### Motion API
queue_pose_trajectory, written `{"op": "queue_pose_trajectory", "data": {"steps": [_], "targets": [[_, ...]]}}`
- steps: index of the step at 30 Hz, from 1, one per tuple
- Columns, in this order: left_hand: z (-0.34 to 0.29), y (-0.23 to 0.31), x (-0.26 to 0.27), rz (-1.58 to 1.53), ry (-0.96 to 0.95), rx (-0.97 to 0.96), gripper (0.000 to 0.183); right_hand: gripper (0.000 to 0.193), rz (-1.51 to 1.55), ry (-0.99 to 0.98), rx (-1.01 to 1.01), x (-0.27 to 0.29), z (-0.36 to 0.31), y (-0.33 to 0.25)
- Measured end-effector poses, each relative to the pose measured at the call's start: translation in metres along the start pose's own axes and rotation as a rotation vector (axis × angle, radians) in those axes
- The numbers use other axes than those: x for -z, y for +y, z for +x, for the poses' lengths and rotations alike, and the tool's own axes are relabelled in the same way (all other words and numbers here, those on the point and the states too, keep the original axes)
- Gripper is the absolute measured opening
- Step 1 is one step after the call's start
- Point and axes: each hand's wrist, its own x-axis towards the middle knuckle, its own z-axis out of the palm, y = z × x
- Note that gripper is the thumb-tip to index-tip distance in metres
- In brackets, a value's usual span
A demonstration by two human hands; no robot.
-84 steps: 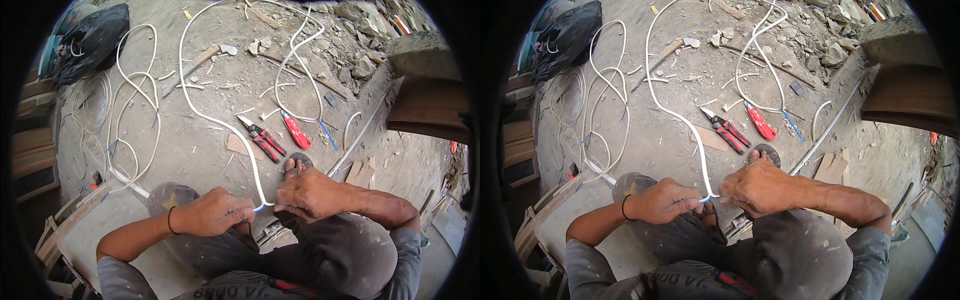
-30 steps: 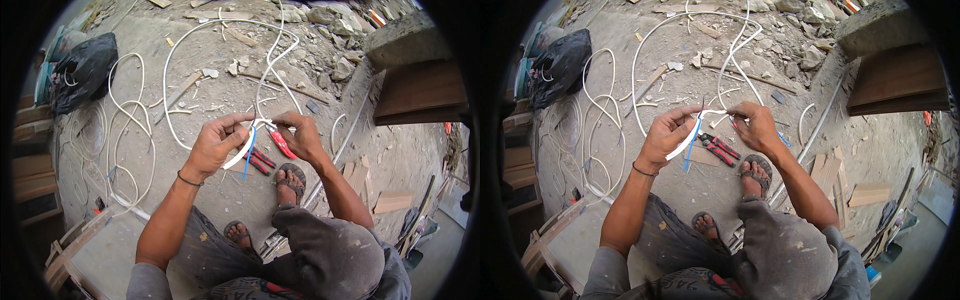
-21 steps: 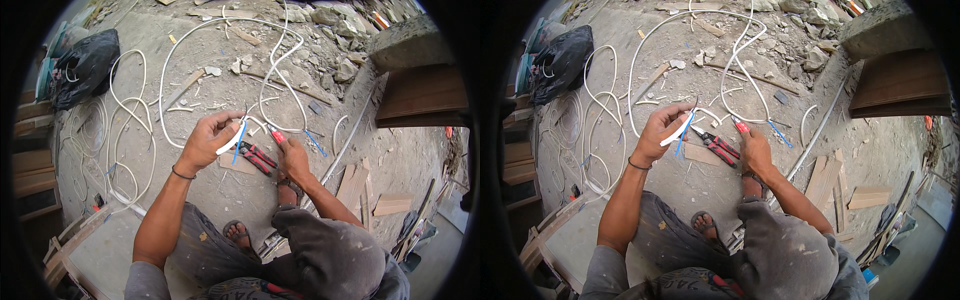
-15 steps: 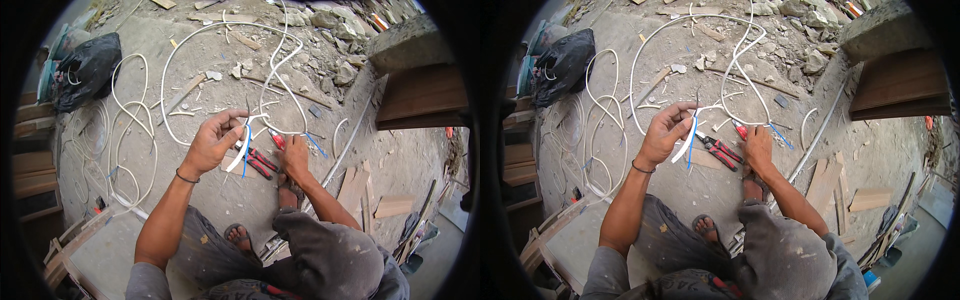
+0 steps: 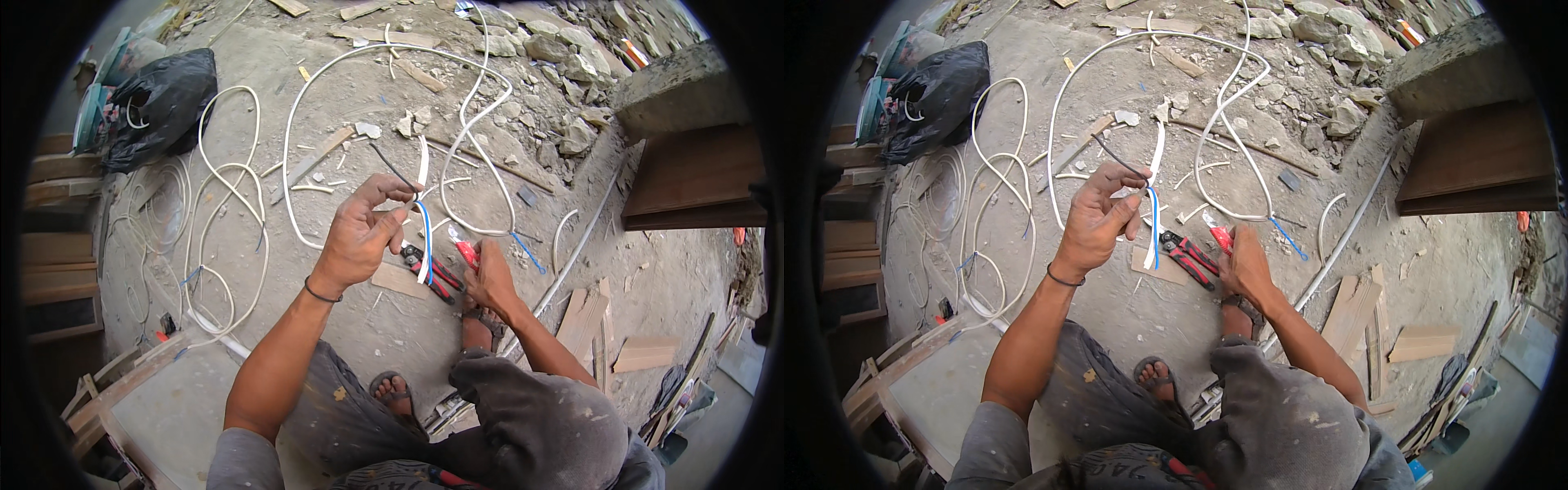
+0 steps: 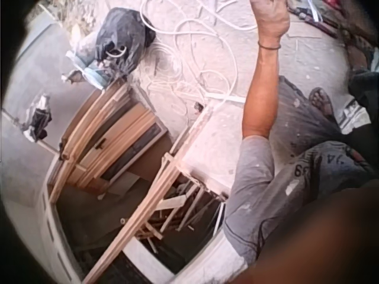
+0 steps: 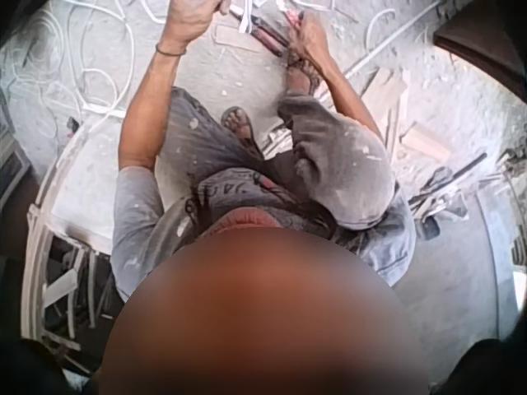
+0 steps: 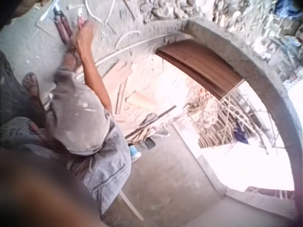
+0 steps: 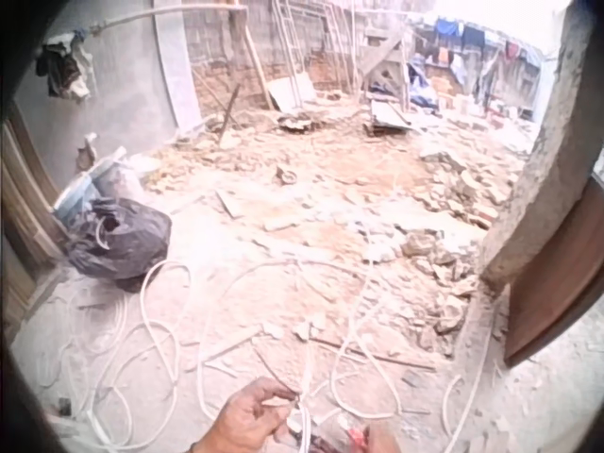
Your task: The person strips the outer sheath of a white electrical cable using a utility knife, then uses pliers to cut and further strip the cable. The person separates the inner blue and black wires and prepares the ends for connection.
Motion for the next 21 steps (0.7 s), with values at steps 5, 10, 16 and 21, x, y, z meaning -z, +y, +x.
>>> {"op": "queue_pose_trajectory", "data": {"steps": [5, 10, 16, 21], "targets": [[0.004, -0.004, 0.007, 0.101, -0.076, -0.165, 0.023, 0.014, 0.711, -0.127, -0.232, 0.051, -0.004, -0.057], [0.006, -0.012, -0.001, 0.015, 0.007, -0.018, 0.02, 0.02, 0.941, -0.125, -0.047, 0.089, 0.006, -0.122], [0.006, -0.015, -0.021, 0.09, -0.016, -0.164, 0.032, 0.017, 0.993, -0.204, -0.131, 0.094, 0.016, -0.148], [0.001, -0.012, -0.023, 0.338, -0.037, -0.405, 0.047, 0.014, 0.89, -0.128, -0.121, 0.096, 0.02, -0.147]]}}
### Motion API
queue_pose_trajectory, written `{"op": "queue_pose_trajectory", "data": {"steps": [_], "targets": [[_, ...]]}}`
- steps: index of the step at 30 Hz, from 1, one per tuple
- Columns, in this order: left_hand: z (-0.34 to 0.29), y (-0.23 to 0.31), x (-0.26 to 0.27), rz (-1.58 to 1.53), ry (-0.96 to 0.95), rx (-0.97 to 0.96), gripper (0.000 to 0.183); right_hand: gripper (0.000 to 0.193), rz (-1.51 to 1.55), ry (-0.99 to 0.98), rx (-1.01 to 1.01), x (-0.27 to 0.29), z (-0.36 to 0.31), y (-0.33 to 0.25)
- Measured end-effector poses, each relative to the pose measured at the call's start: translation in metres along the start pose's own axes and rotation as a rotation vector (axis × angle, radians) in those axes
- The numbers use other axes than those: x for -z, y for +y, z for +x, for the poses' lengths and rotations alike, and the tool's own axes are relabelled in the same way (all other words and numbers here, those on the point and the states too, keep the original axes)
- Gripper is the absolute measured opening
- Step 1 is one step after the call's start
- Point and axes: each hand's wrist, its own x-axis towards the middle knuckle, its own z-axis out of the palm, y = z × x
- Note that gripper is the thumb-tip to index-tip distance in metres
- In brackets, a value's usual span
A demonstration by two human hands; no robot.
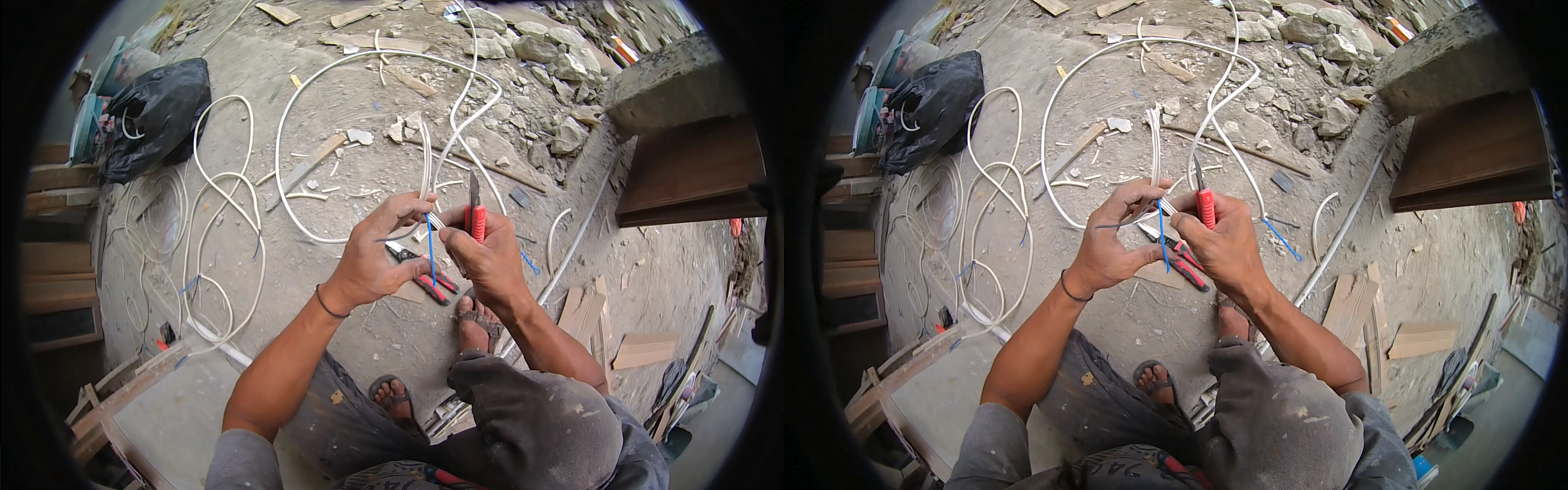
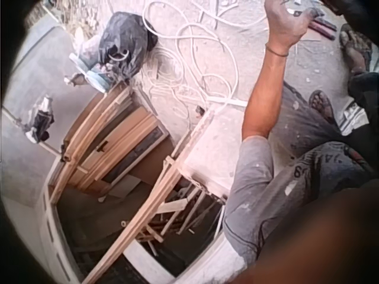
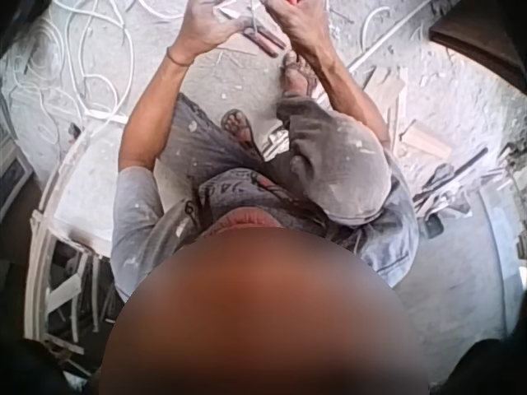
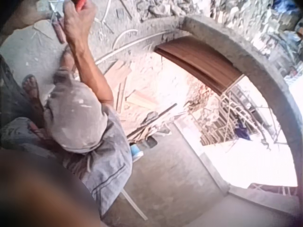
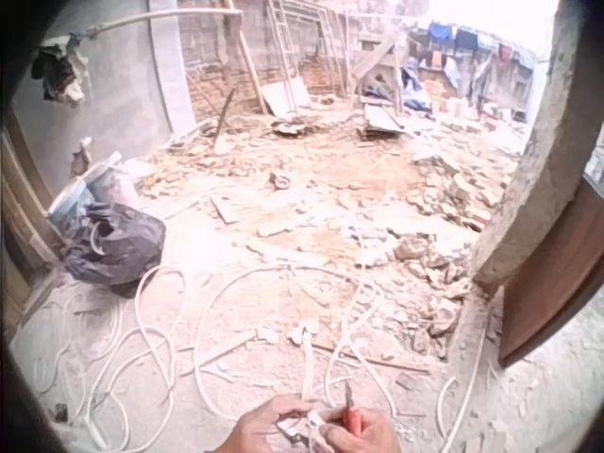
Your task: The person strips the outer sheath of a white electrical cable using a utility knife, then uses pliers to cut and further strip the cable. The person separates the inner blue and black wires and prepares the ends for connection.
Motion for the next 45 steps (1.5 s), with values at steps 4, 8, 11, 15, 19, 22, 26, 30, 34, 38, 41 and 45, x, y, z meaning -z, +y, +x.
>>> {"op": "queue_pose_trajectory", "data": {"steps": [4, 8, 11, 15, 19, 22, 26, 30, 34, 38, 41, 45], "targets": [[-0.002, 0.0, -0.001, 0.114, 0.086, -0.095, 0.034, 0.013, 0.02, -0.078, 0.043, -0.001, 0.0, -0.002], [-0.005, 0.002, -0.006, -0.116, 0.191, 0.03, 0.02, 0.013, -0.036, -0.127, 0.06, 0.009, 0.004, -0.002], [-0.006, 0.006, -0.011, -0.291, 0.222, 0.178, 0.026, 0.014, -0.144, -0.121, 0.141, 0.019, 0.009, 0.001], [-0.003, 0.012, -0.012, -0.304, 0.206, 0.358, 0.029, 0.014, -0.203, -0.129, 0.194, 0.027, 0.016, 0.0], [0.002, 0.017, -0.015, -0.273, 0.213, 0.504, 0.026, 0.013, -0.097, -0.158, 0.144, 0.032, 0.023, -0.006], [0.003, 0.02, -0.022, -0.668, 0.281, 0.485, 0.022, 0.014, -0.002, -0.156, 0.101, 0.035, 0.029, -0.006], [0.006, 0.024, -0.028, -0.962, 0.368, 0.483, 0.016, 0.021, 0.136, -0.105, 0.066, 0.035, 0.037, 0.004], [0.015, 0.023, -0.034, -0.899, 0.474, 0.428, 0.013, 0.046, 0.252, 0.095, 0.108, 0.028, 0.027, 0.017], [0.026, 0.015, -0.037, -0.846, 0.542, 0.403, 0.011, 0.066, 0.063, 0.28, 0.299, 0.013, -0.016, 0.035], [0.031, 0.011, -0.048, -0.752, 0.563, 0.408, 0.015, 0.059, -0.196, 0.044, 0.434, 0.005, -0.025, 0.048], [0.033, 0.009, -0.059, -0.698, 0.572, 0.386, 0.017, 0.053, -0.164, 0.022, 0.357, 0.002, -0.012, 0.047], [0.033, 0.007, -0.063, -0.63, 0.537, 0.358, 0.02, 0.045, -0.085, 0.051, 0.328, -0.003, -0.006, 0.038]]}}
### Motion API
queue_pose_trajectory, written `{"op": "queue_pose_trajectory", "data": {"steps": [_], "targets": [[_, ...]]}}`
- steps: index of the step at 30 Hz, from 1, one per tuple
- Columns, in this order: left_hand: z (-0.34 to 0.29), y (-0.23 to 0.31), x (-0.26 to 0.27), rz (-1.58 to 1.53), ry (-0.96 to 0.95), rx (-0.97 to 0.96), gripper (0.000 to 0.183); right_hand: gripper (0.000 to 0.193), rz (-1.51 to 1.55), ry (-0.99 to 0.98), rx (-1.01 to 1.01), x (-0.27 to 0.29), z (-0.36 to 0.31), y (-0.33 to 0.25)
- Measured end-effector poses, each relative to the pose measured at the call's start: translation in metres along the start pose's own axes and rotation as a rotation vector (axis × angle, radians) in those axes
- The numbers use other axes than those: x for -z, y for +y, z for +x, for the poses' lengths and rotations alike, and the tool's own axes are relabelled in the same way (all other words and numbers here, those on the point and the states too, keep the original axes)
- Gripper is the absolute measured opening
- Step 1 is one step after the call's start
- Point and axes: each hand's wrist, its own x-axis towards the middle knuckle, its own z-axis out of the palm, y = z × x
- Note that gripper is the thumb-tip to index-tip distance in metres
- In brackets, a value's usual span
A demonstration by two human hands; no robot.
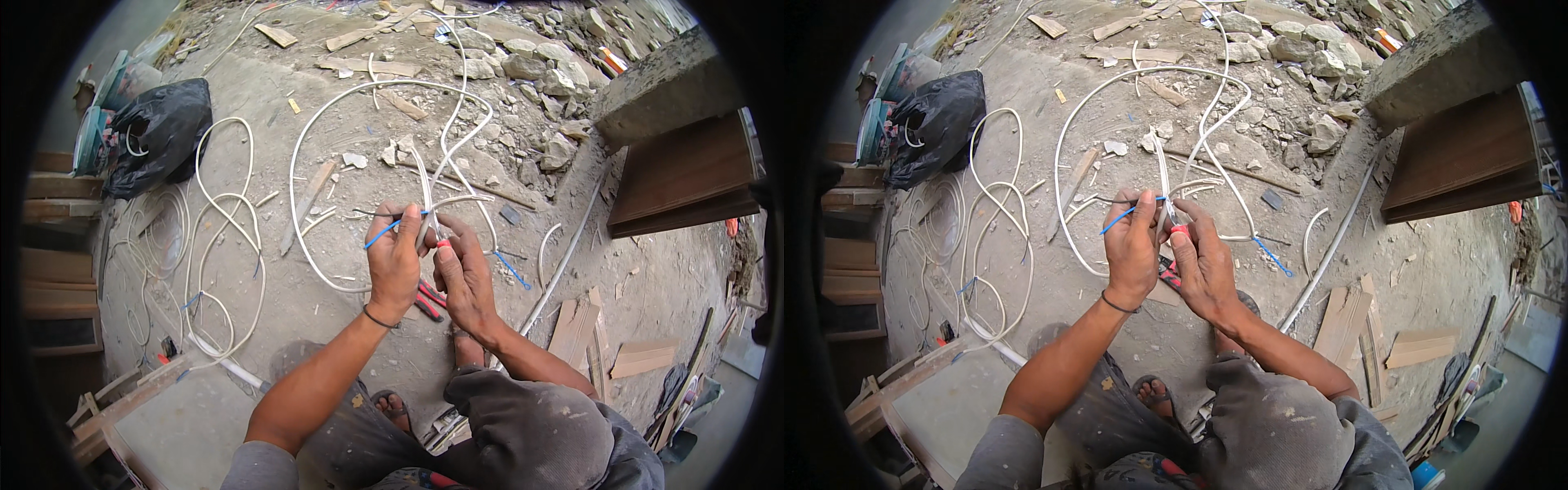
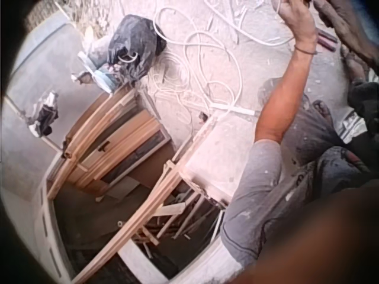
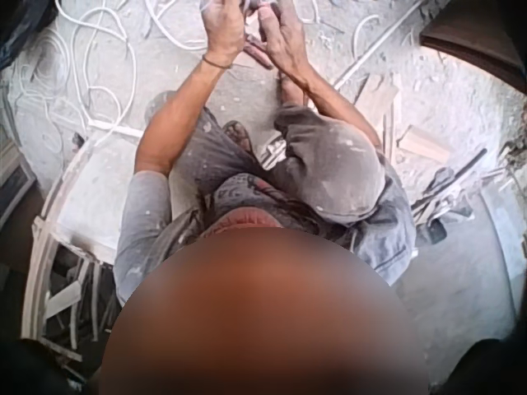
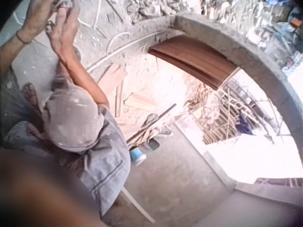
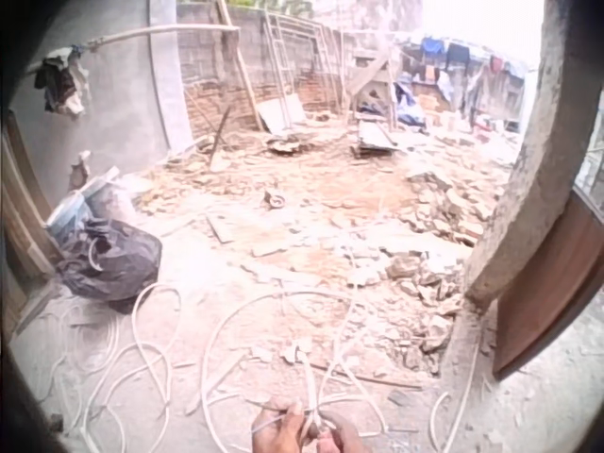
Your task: The person strips the outer sheath of a white electrical cable using a utility knife, then uses pliers to cut and further strip the cable. The person separates the inner blue and black wires and prepares the ends for connection.
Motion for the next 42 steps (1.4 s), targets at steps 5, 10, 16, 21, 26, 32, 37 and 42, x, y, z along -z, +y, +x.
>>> {"op": "queue_pose_trajectory", "data": {"steps": [5, 10, 16, 21, 26, 32, 37, 42], "targets": [[0.0, -0.004, 0.002, 0.089, -0.002, -0.078, 0.022, 0.045, 0.004, 0.003, -0.046, 0.0, 0.004, -0.002], [0.001, -0.006, 0.004, 0.231, -0.027, -0.111, 0.021, 0.044, 0.057, 0.015, -0.113, 0.0, 0.008, 0.003], [-0.006, -0.012, 0.003, 0.322, 0.013, -0.178, 0.021, 0.042, 0.144, 0.039, -0.145, -0.002, 0.006, 0.001], [-0.008, -0.019, 0.009, 0.508, -0.001, -0.328, 0.02, 0.04, 0.224, 0.064, -0.224, -0.001, 0.003, -0.004], [-0.006, -0.024, 0.018, 0.741, -0.042, -0.487, 0.02, 0.034, 0.279, 0.103, -0.269, -0.002, 0.006, 0.0], [-0.003, -0.016, 0.014, 0.227, 0.06, -0.039, 0.018, 0.033, 0.134, 0.072, -0.163, -0.004, 0.006, 0.008], [0.0, -0.007, 0.014, 0.193, 0.09, -0.024, 0.021, 0.036, 0.112, 0.055, -0.12, -0.004, 0.005, 0.015], [0.003, -0.013, 0.022, 0.296, 0.056, -0.12, 0.02, 0.036, 0.078, 0.049, -0.085, -0.006, 0.003, 0.015]]}}
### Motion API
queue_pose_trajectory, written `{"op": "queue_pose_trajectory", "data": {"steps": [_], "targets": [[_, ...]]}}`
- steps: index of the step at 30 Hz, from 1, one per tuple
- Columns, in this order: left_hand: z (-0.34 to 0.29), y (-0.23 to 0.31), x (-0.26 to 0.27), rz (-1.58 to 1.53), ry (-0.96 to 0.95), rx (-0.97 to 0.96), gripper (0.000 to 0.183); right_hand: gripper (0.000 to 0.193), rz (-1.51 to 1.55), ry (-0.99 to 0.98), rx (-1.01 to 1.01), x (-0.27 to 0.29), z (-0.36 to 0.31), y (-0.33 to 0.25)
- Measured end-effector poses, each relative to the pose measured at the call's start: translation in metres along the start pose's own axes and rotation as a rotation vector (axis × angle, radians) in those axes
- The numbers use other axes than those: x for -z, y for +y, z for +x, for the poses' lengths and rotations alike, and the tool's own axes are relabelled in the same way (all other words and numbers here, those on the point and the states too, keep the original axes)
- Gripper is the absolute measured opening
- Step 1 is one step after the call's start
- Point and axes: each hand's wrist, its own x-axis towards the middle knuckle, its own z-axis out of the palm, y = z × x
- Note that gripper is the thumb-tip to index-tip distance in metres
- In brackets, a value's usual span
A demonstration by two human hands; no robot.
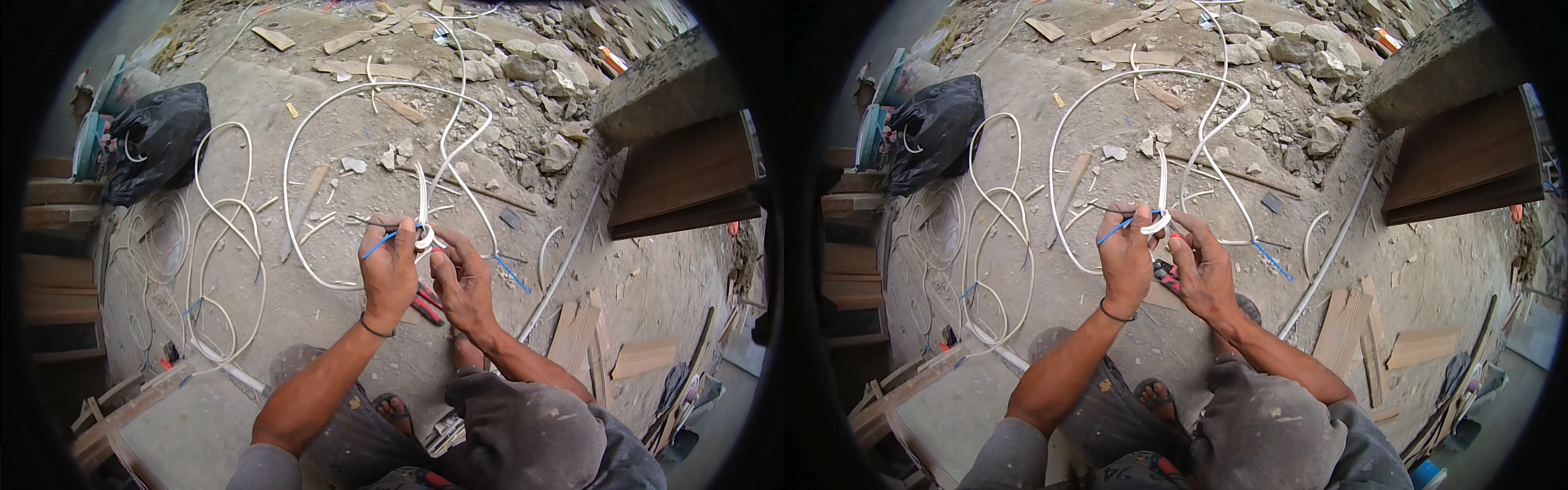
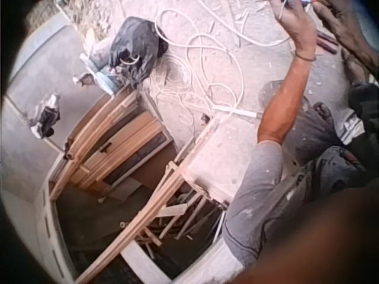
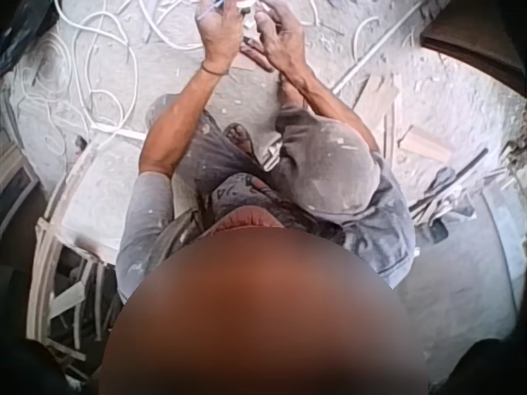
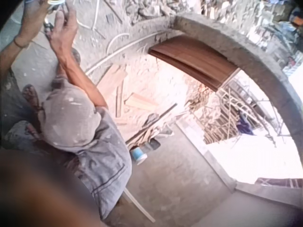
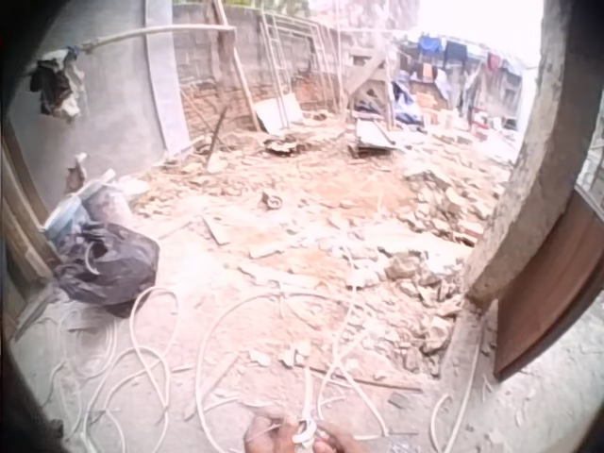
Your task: The person strips the outer sheath of a white electrical cable using a utility knife, then uses pliers to cut and further strip the cable. The person separates the inner blue and black wires and prepares the ends for connection.
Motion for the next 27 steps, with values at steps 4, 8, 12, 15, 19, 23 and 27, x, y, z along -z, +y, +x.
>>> {"op": "queue_pose_trajectory", "data": {"steps": [4, 8, 12, 15, 19, 23, 27], "targets": [[-0.005, 0.012, -0.001, 0.379, -0.085, -0.319, 0.018, 0.033, 0.08, 0.031, -0.147, -0.004, 0.003, -0.015], [-0.038, 0.035, -0.017, 0.376, -0.308, -0.694, 0.02, 0.032, 0.24, 0.276, -0.336, 0.015, 0.038, -0.024], [-0.019, 0.037, 0.0, -0.043, -0.119, 0.08, 0.019, 0.036, 0.459, 0.354, -0.404, 0.036, 0.036, -0.014], [-0.001, 0.028, 0.022, -0.185, -0.211, 0.102, 0.022, 0.04, 0.591, 0.181, -0.531, 0.034, 0.014, -0.011], [0.004, 0.027, 0.037, -0.125, -0.302, 0.097, 0.022, 0.046, 0.614, -0.223, -0.233, 0.024, -0.002, -0.028], [0.004, 0.039, 0.043, -0.077, -0.33, 0.109, 0.021, 0.044, 0.521, -0.365, -0.313, 0.016, 0.003, -0.046], [0.005, 0.049, 0.05, -0.026, -0.374, 0.081, 0.02, 0.042, 0.509, -0.391, -0.38, 0.01, 0.002, -0.048]]}}
